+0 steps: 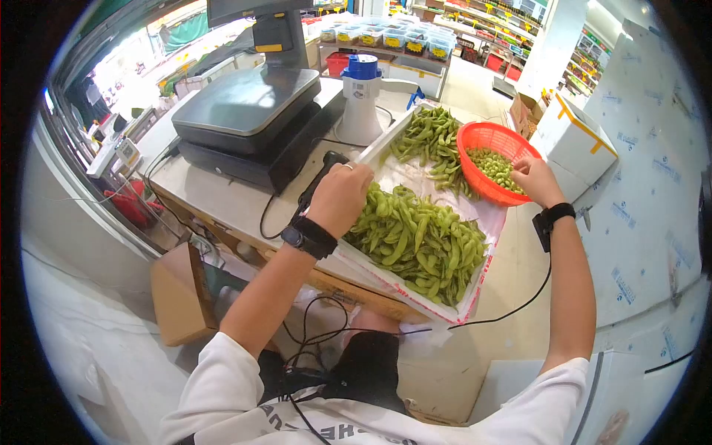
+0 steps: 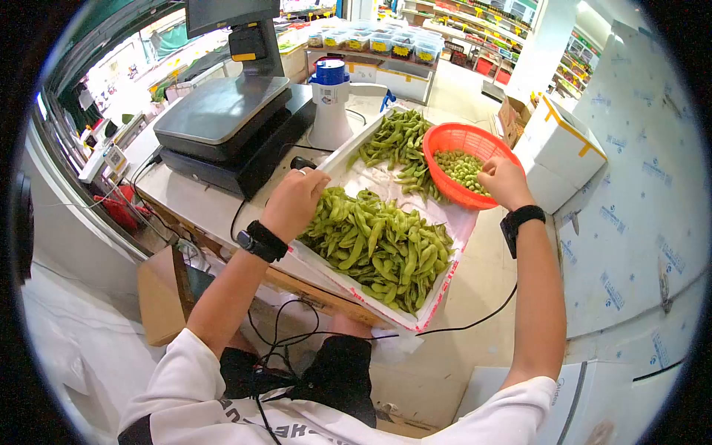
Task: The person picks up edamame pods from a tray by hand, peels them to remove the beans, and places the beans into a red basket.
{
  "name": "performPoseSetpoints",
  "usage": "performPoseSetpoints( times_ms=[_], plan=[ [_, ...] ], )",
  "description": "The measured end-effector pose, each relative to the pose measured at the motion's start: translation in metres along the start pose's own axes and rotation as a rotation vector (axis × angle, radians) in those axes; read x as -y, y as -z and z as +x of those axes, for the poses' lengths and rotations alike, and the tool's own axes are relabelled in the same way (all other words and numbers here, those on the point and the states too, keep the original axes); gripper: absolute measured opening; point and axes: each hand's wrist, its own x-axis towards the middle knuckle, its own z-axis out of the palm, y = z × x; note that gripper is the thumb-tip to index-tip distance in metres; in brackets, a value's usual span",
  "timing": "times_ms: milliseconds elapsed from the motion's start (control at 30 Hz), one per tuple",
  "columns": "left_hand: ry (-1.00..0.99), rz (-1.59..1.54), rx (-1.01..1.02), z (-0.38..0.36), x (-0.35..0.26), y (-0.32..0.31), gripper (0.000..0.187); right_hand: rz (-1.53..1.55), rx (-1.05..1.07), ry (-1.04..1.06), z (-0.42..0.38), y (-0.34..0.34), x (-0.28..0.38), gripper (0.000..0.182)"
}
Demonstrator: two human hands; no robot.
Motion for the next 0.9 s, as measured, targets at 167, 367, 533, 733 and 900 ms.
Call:
performPoseSetpoints(
  times_ms=[167,367,533,733,900],
  plan=[
    [-0.025,-0.251,-0.080,-0.023,-0.028,0.040,0.015,-0.073,0.065,0.078,0.010,0.008,0.023,0.033],
    [0.032,-0.617,0.081,-0.099,-0.056,0.091,0.023,-0.170,0.050,0.497,0.055,0.010,0.109,0.044],
    [0.079,-0.719,0.176,-0.157,-0.041,0.099,0.026,-0.518,0.159,0.463,0.112,-0.068,0.131,0.050],
    [0.485,-0.780,0.233,-0.216,-0.029,0.103,0.018,-0.920,0.158,0.325,0.125,-0.134,0.150,0.055],
    [0.588,-0.772,0.179,-0.226,-0.020,0.097,0.017,-0.945,0.137,0.073,0.134,-0.165,0.144,0.054]
  ],
)
